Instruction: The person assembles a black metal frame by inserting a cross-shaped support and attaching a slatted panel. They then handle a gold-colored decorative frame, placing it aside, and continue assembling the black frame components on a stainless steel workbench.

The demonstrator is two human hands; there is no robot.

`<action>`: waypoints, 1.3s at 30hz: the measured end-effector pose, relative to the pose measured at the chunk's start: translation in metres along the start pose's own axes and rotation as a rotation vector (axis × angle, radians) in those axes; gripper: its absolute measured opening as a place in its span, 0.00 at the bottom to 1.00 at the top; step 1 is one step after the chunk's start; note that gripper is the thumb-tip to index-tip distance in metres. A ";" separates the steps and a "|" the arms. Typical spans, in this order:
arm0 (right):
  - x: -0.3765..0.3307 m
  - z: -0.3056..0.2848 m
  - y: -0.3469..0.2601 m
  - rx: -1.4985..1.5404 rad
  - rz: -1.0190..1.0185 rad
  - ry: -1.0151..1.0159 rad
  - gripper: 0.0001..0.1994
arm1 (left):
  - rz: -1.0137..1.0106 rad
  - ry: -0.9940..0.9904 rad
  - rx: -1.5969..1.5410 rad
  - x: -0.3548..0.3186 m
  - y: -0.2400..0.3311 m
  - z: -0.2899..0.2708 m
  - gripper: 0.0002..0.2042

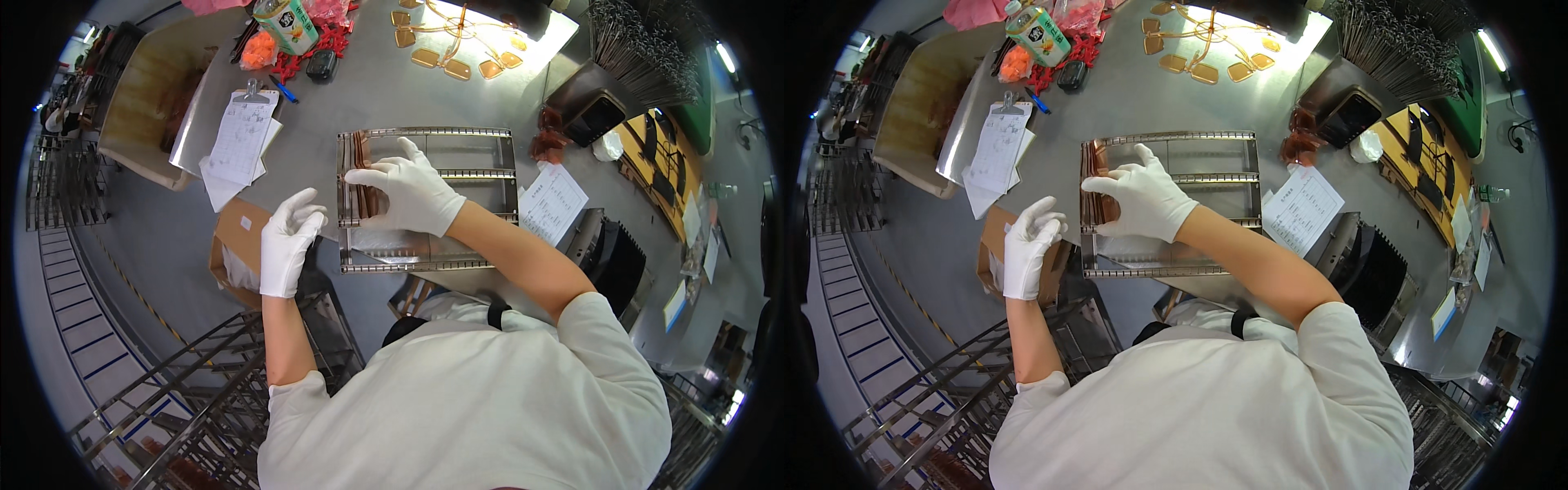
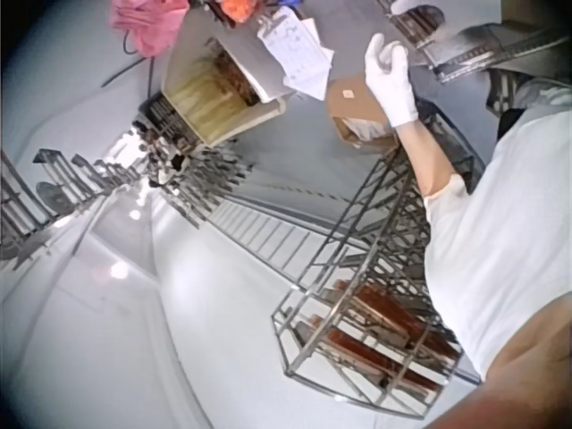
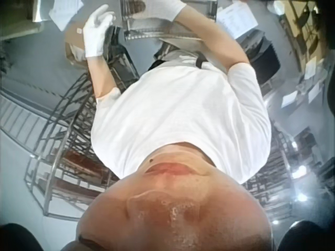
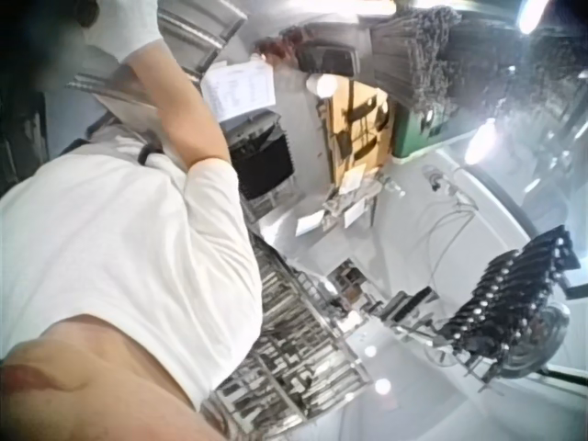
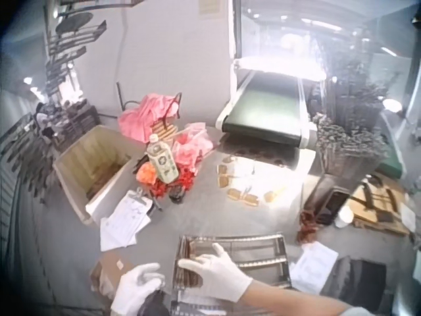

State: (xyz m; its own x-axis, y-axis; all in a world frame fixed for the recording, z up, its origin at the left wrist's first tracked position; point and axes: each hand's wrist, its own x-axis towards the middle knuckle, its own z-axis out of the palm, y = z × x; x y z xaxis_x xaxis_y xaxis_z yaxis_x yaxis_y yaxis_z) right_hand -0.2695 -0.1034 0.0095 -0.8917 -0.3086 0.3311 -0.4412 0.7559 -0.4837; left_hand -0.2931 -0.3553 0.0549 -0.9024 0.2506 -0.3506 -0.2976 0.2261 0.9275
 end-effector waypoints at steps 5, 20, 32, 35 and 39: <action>-0.001 -0.001 0.002 0.201 0.002 0.138 0.28 | 0.077 0.017 0.025 0.002 0.014 0.005 0.19; -0.006 0.016 0.013 0.347 0.000 0.222 0.24 | 0.105 0.029 0.074 -0.001 0.014 0.007 0.19; -0.006 0.003 0.000 0.125 0.026 0.089 0.29 | 0.125 0.031 0.137 0.003 0.022 0.007 0.19; -0.006 -0.010 -0.007 0.036 0.061 -0.069 0.32 | 0.123 0.041 0.147 0.004 0.030 0.009 0.19; -0.015 -0.021 0.003 0.043 0.062 -0.069 0.37 | 0.162 -0.009 0.190 0.010 0.031 0.002 0.21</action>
State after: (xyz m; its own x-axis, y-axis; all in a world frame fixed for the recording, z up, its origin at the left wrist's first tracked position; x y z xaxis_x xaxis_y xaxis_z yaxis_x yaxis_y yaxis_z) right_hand -0.2558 -0.0839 0.0203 -0.9216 -0.3023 0.2434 -0.3876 0.7496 -0.5366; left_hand -0.3107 -0.3435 0.0793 -0.9305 0.3063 -0.2008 -0.0841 0.3550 0.9311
